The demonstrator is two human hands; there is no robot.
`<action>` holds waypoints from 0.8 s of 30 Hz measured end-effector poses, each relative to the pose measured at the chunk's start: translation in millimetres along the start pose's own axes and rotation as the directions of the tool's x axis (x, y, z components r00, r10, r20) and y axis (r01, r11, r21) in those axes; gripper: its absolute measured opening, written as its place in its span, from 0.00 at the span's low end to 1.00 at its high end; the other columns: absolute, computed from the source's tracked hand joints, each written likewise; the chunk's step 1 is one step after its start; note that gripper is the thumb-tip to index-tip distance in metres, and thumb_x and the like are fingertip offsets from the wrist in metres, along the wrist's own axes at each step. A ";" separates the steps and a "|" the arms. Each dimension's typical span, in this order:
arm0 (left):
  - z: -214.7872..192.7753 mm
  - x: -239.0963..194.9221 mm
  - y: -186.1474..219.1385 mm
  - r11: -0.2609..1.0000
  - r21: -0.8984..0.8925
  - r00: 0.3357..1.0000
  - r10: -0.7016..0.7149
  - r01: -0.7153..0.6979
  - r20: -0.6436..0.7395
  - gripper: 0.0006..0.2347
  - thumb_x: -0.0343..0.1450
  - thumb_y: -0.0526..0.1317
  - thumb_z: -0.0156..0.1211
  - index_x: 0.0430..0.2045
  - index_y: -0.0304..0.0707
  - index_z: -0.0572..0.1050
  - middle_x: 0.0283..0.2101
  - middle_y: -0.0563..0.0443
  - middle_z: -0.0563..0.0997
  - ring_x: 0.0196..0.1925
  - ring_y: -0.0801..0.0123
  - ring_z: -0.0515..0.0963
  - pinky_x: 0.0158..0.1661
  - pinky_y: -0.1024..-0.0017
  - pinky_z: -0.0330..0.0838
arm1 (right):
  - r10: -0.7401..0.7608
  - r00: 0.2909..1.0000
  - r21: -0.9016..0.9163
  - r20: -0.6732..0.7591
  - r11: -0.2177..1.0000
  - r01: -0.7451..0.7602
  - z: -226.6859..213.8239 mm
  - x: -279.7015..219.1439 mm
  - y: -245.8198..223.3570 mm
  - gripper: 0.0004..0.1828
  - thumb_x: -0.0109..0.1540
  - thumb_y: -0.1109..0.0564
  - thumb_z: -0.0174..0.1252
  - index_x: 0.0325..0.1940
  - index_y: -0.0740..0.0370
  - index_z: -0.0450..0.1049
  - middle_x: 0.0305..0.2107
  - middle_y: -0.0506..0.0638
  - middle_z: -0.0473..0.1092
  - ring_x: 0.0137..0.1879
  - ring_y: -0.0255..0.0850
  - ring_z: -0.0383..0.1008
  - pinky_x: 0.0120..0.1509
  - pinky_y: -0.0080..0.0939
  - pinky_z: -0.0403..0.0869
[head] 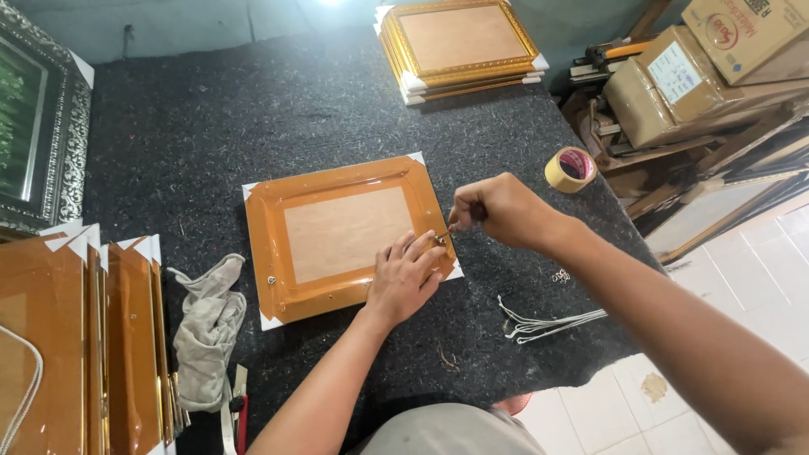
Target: Attaching hanging wires and metal eyelets to the back of picture frames using a screwdriver.
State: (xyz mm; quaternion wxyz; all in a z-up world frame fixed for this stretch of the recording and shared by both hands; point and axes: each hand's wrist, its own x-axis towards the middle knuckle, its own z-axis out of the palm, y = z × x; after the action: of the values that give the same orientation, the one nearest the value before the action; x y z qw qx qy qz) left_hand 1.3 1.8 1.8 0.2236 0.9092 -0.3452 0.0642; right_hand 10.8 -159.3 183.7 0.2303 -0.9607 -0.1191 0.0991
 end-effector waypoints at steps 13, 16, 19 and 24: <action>0.9 -0.8 7.4 0.994 0.105 0.992 0.034 -0.021 -0.118 0.21 0.62 0.49 0.45 0.52 0.57 0.61 0.55 0.50 0.61 0.58 0.59 0.58 0.49 0.60 0.52 | 0.305 0.950 -0.137 -0.061 0.940 -0.311 -19.0 -10.9 -4.7 0.36 0.53 0.24 0.36 0.41 0.56 0.67 0.30 0.59 0.71 0.38 0.53 0.73 0.40 0.50 0.69; 4.1 -1.3 5.3 0.994 0.110 0.990 0.043 -0.028 -0.131 0.22 0.61 0.49 0.47 0.51 0.56 0.61 0.54 0.50 0.61 0.57 0.60 0.59 0.49 0.60 0.52 | 0.440 0.897 -0.279 -0.051 0.856 -0.436 -23.5 -13.3 -7.0 0.30 0.59 0.31 0.33 0.36 0.55 0.70 0.20 0.55 0.71 0.30 0.50 0.74 0.35 0.44 0.70; 6.1 -1.7 5.7 0.994 0.108 0.989 0.047 -0.032 -0.139 0.21 0.61 0.49 0.47 0.50 0.56 0.61 0.54 0.50 0.61 0.57 0.59 0.59 0.48 0.60 0.52 | 0.406 0.907 -0.126 0.108 0.911 -0.393 -28.2 -17.6 -6.4 0.18 0.60 0.45 0.46 0.36 0.61 0.70 0.18 0.53 0.73 0.22 0.40 0.74 0.29 0.34 0.71; -1.9 -0.5 7.8 0.995 0.099 0.994 0.040 -0.030 -0.101 0.20 0.62 0.48 0.46 0.49 0.54 0.60 0.54 0.49 0.60 0.57 0.58 0.58 0.48 0.60 0.51 | 0.165 0.983 -0.085 0.083 0.984 -0.158 -32.7 -26.5 0.3 0.04 0.51 0.62 0.55 0.30 0.58 0.73 0.24 0.53 0.75 0.33 0.48 0.76 0.39 0.40 0.73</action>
State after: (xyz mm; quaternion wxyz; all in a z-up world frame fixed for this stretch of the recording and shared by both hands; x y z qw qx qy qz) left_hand -4.1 -2.2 6.2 0.1954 0.9083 -0.3457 0.1315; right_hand -6.4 -180.6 215.7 0.1784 -0.9700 -0.0549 0.1556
